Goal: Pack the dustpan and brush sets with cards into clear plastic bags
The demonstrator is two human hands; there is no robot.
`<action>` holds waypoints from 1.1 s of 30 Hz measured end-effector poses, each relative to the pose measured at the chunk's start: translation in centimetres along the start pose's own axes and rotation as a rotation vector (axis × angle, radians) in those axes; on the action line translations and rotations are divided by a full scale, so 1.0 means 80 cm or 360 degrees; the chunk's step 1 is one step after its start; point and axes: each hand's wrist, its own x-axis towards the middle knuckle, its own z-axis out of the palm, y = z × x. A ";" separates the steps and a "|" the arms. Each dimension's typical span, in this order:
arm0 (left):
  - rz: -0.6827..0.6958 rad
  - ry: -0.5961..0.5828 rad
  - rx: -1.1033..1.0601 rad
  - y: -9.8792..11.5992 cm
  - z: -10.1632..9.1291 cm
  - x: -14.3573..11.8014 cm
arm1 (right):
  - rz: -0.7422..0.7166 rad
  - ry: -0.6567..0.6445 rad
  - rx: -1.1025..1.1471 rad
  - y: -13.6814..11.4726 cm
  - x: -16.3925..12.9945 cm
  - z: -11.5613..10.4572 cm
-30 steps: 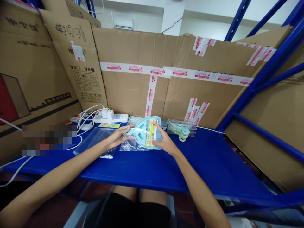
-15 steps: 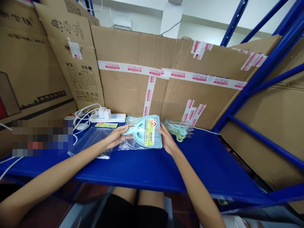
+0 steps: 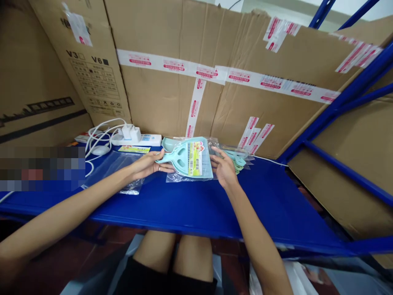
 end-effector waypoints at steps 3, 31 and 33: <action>-0.0010 -0.0016 -0.0001 0.007 -0.001 -0.002 | 0.0002 -0.0021 0.0007 -0.004 0.002 -0.004; 0.0316 -0.0296 0.0065 -0.006 0.031 -0.013 | -0.0560 0.0712 -0.0081 -0.090 0.059 -0.128; 0.0314 -0.0269 0.0110 -0.007 0.030 -0.012 | -0.0535 0.0874 -0.0102 -0.111 0.075 -0.170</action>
